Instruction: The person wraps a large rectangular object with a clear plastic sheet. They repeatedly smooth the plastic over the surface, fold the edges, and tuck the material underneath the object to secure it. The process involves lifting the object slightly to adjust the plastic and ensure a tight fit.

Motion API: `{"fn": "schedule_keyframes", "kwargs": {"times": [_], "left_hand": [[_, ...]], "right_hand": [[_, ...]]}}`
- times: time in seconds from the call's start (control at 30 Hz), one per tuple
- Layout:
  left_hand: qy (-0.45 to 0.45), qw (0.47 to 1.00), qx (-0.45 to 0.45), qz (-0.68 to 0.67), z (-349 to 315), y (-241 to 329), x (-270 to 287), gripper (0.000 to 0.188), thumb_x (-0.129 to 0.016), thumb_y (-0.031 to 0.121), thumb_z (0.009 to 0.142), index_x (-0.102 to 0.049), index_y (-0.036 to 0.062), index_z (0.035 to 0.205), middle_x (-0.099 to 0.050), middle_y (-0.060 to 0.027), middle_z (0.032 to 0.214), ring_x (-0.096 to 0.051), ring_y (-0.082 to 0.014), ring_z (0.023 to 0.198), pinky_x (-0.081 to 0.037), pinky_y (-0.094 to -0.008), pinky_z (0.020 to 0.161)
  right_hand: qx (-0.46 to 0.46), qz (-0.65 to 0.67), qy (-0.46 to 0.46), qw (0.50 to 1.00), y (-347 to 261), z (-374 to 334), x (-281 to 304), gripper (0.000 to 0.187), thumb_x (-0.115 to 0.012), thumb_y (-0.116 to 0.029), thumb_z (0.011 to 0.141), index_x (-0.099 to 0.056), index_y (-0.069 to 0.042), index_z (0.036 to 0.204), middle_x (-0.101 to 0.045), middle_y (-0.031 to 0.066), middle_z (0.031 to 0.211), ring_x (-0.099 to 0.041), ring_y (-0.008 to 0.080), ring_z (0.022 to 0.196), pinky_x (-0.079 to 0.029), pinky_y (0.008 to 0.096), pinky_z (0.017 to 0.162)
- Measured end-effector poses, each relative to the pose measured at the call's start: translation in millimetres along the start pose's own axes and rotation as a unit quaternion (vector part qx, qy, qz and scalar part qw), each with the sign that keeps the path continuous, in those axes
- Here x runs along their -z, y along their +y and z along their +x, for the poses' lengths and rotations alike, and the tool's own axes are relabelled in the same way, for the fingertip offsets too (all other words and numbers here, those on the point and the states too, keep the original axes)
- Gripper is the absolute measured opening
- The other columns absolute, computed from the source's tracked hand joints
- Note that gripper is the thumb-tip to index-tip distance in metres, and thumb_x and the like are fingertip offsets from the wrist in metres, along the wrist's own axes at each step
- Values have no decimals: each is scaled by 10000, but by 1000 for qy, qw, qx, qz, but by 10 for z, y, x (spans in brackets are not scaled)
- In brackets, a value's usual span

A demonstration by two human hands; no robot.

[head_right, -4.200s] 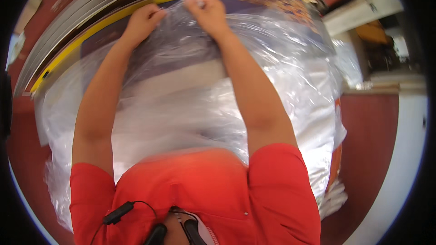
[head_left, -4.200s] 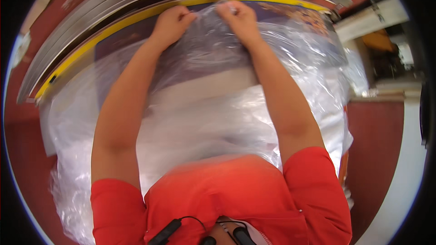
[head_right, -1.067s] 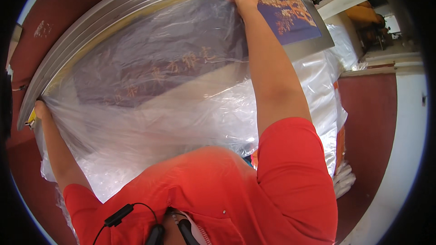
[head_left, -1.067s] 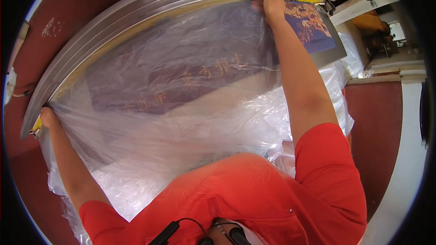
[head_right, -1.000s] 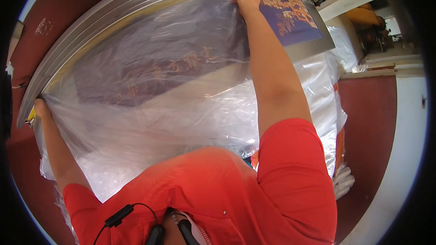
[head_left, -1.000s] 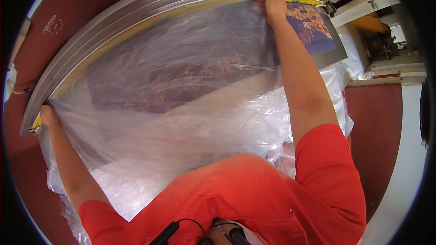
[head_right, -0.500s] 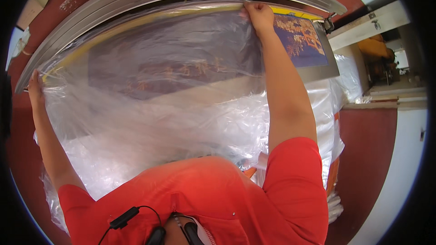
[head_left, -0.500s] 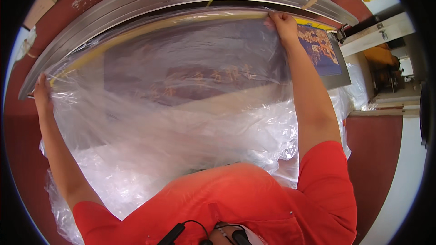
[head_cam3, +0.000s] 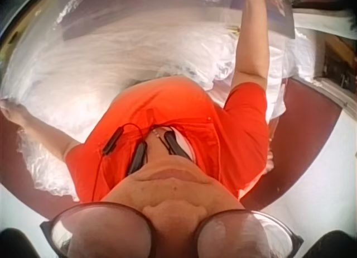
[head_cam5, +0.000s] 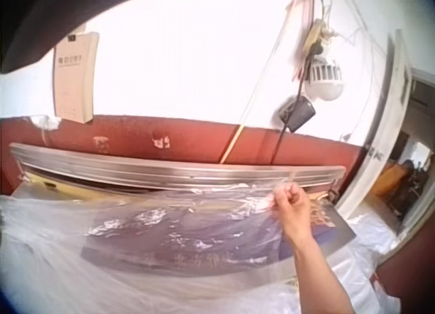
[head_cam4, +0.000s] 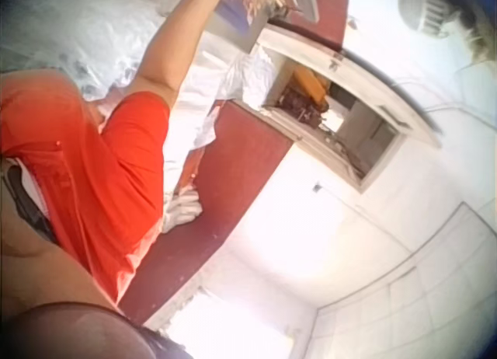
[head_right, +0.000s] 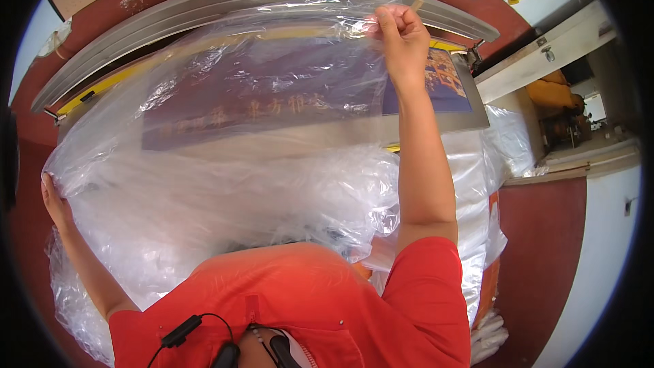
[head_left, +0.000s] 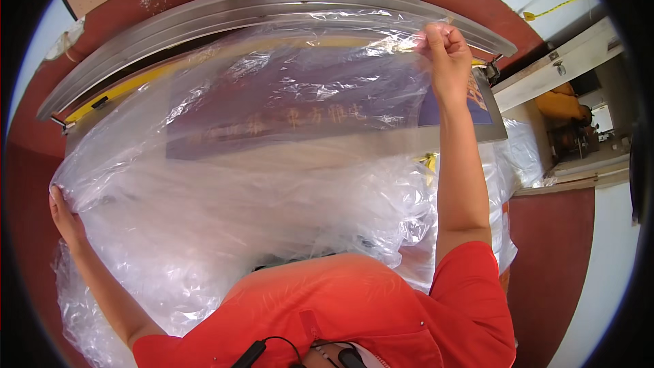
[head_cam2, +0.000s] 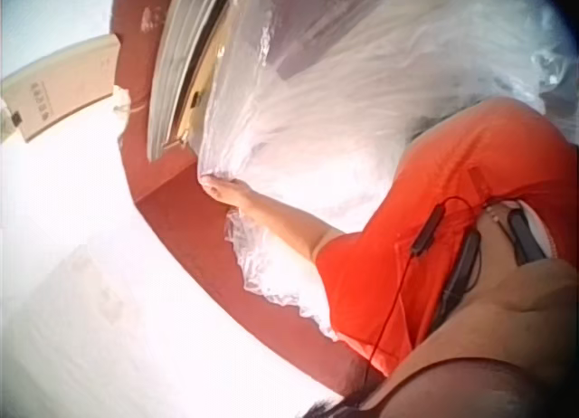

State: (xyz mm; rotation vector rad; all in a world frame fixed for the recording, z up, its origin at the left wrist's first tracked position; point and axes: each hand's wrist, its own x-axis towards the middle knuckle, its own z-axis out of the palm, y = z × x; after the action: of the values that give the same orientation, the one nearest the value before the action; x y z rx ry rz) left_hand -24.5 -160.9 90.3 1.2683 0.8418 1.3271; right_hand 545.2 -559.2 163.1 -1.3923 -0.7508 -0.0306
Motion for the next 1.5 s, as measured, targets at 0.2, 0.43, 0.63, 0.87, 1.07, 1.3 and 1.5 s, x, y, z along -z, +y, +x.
{"fn": "schedule_keyframes", "kwargs": {"times": [0.2, 0.43, 0.63, 0.87, 1.07, 1.3, 1.5], "left_hand": [[57, 995, -40, 65, -147, 138, 90, 239, -489, 235, 839, -533, 44, 977, -515, 35, 873, -449, -43, 817, -354, -184, 732], [25, 997, -72, 34, -383, 403, -272, 139, -489, 209, 841, -548, 83, 842, -466, 72, 730, -395, -9, 658, -310, -153, 576], [9, 996, -86, 11, -437, 592, -467, 145, -488, 204, 842, -552, 74, 847, -475, 67, 730, -403, -8, 663, -328, -154, 593], [-10, 996, -88, -9, -404, 645, -550, 145, -501, 202, 833, -572, 76, 832, -521, 61, 738, -433, -10, 658, -347, -153, 599], [82, 966, -147, 196, -535, 588, -207, 149, -523, 202, 815, -570, 65, 849, -491, 63, 710, -398, -21, 614, -328, -156, 563], [-295, 854, 278, 325, -1732, 398, -368, 208, -492, 234, 783, -553, 55, 868, -518, 16, 703, -453, -50, 588, -343, -166, 485], [-285, 877, 381, -59, -2296, -395, -1453, 321, -376, 293, 868, -500, 26, 995, -563, -86, 893, -544, -154, 785, -452, -277, 689]], "right_hand": [[35, 11, 13, 999, -230, -145, 110, 109, -530, -166, 814, -531, -59, 800, -549, 1, 726, -504, 52, 623, -430, 180, 569], [49, 14, 34, 998, -320, -242, 359, 111, -530, -161, 813, -525, -56, 778, -554, 11, 725, -506, 55, 620, -431, 181, 580], [47, 35, 30, 998, -448, -296, 466, 87, -511, -123, 821, -513, -45, 782, -551, 26, 746, -510, 63, 657, -432, 186, 598], [39, 24, 41, 998, -463, -327, 599, 85, -513, -118, 820, -504, -50, 770, -543, 22, 752, -509, 68, 674, -434, 185, 610], [-42, 144, -272, 950, -595, -763, 996, 172, -490, -199, 833, -516, -40, 772, -541, 32, 714, -521, 103, 653, -438, 225, 602], [-180, -157, -300, 924, -413, -1105, 474, 322, -522, -244, 806, -515, 22, 986, -565, 126, 904, -548, 188, 844, -422, 256, 737], [201, -283, -427, 835, -74, -1981, -1048, 543, -600, -255, 692, -406, -68, 1163, -390, 149, 1193, -319, 280, 1143, -202, 383, 977]]}}
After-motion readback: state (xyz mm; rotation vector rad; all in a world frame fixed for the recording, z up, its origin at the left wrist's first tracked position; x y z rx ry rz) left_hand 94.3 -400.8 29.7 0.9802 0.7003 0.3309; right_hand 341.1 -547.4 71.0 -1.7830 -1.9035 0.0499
